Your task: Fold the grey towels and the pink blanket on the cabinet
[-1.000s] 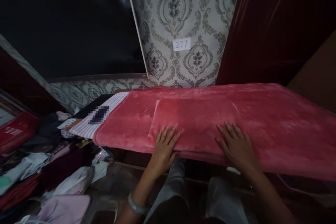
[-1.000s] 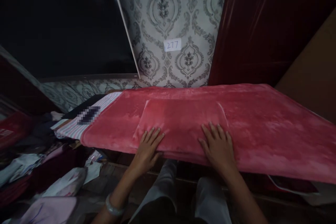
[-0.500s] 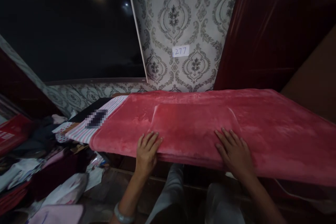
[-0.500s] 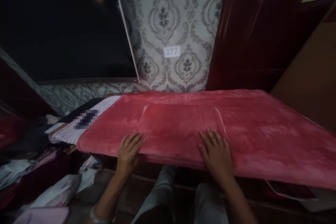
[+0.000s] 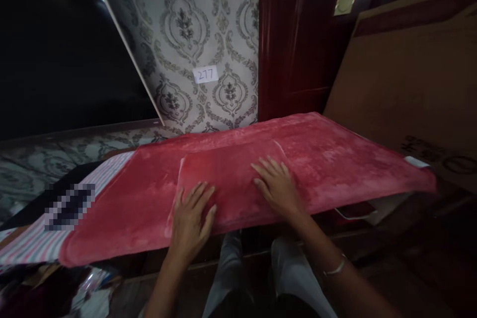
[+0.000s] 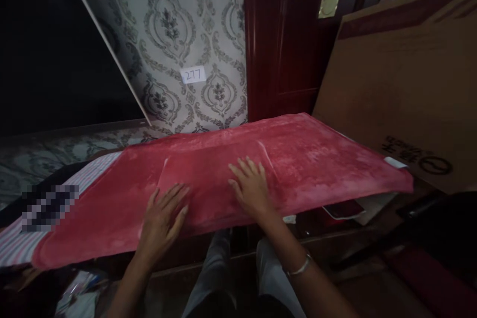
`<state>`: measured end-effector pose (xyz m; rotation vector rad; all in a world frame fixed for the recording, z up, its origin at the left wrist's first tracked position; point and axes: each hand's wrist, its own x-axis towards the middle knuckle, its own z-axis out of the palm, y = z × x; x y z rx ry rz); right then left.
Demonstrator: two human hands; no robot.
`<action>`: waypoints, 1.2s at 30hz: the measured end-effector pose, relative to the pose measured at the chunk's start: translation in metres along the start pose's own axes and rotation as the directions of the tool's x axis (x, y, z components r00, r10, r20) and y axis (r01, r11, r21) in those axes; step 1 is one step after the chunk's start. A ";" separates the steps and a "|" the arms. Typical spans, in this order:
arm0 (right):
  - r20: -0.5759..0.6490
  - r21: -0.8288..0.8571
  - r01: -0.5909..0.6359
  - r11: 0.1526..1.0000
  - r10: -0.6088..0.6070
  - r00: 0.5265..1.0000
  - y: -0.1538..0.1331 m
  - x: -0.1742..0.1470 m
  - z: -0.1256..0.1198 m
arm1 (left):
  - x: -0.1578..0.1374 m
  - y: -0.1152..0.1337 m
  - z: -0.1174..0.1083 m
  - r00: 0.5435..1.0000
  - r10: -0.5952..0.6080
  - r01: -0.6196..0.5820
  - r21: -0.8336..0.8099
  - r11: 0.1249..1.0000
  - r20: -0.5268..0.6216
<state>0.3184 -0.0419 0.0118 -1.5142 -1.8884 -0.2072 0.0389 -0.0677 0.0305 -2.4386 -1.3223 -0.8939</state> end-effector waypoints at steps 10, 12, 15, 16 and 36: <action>0.276 -0.081 -0.053 0.995 0.073 0.959 0.016 0.001 0.025 | 0.012 0.000 0.068 0.958 -0.186 0.156 0.145 0.977 0.219; 0.263 -0.074 -0.059 0.996 0.077 0.962 0.016 -0.003 0.026 | 0.009 -0.001 0.071 0.960 -0.184 0.154 0.151 0.976 0.212; 0.264 -0.070 -0.067 0.995 0.083 0.961 0.012 -0.001 0.024 | 0.009 -0.002 0.070 0.958 -0.191 0.159 0.158 0.975 0.212; 0.270 -0.070 -0.067 0.995 0.083 0.959 0.012 0.000 0.023 | 0.010 -0.002 0.070 0.958 -0.192 0.160 0.159 0.974 0.212; 0.365 -0.284 -0.160 0.946 0.260 0.894 0.039 0.023 -0.030 | 0.016 0.004 0.064 0.920 -0.263 0.214 0.189 0.958 0.291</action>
